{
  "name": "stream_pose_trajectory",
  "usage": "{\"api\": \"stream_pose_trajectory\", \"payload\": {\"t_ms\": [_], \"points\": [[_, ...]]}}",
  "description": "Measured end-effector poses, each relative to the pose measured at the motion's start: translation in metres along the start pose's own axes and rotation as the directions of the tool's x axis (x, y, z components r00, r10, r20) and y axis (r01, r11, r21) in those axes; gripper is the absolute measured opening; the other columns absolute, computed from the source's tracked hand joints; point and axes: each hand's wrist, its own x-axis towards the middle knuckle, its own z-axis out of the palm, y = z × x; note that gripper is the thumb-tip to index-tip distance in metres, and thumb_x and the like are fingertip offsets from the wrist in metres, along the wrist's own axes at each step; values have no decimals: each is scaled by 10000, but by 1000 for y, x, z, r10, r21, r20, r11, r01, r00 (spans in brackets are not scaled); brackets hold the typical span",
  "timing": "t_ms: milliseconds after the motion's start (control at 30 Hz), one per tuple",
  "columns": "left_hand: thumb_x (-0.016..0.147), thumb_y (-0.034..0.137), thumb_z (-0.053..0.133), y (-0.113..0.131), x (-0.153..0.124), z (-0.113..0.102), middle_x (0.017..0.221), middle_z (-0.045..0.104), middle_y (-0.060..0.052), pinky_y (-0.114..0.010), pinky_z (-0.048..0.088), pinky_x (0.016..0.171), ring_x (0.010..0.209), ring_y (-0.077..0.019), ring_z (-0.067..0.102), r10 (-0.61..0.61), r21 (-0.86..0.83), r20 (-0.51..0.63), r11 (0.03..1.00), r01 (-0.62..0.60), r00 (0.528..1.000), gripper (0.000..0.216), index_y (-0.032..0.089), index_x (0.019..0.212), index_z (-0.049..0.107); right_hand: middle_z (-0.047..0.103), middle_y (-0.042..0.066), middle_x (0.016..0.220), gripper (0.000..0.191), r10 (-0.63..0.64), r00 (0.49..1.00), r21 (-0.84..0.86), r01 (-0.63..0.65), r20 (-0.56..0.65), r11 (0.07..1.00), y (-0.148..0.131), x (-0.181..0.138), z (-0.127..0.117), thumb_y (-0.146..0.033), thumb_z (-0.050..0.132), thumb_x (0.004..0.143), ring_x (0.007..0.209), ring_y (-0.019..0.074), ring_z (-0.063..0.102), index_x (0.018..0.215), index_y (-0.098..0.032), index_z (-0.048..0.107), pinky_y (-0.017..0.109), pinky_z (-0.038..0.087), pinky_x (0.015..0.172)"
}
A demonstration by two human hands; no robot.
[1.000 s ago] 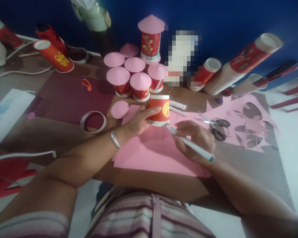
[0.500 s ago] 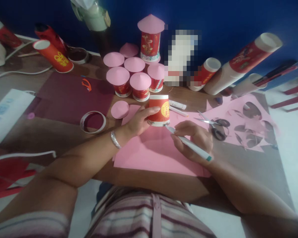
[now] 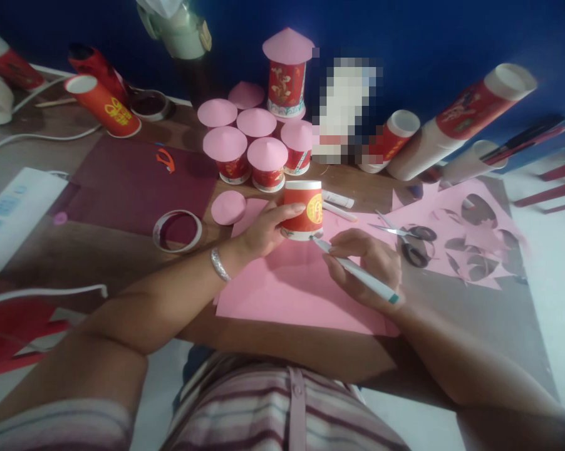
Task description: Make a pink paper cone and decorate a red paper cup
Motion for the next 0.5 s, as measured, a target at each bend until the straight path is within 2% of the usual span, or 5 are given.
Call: {"api": "stream_pose_trajectory", "payload": {"t_ms": [367,500], "points": [[898,358,709,0,-2,-2,1062,689,-69,-421,645,855,976,-230,693,-11,33,18,999,10,1000,306,197,1155,675,733,6,795,192,-8,998,60,5,62,998,-2,2,1,-119,733,888,728,162,740,950,-239,597,280,629,641],[878,355,737,2,-3,-1,1128,678,-60,-418,653,838,1039,-238,675,-41,20,-4,999,41,999,339,232,1184,660,729,11,796,160,14,997,66,-19,69,998,-3,0,-2,-153,725,898,701,167,730,935,-249,601,293,621,598]]}}
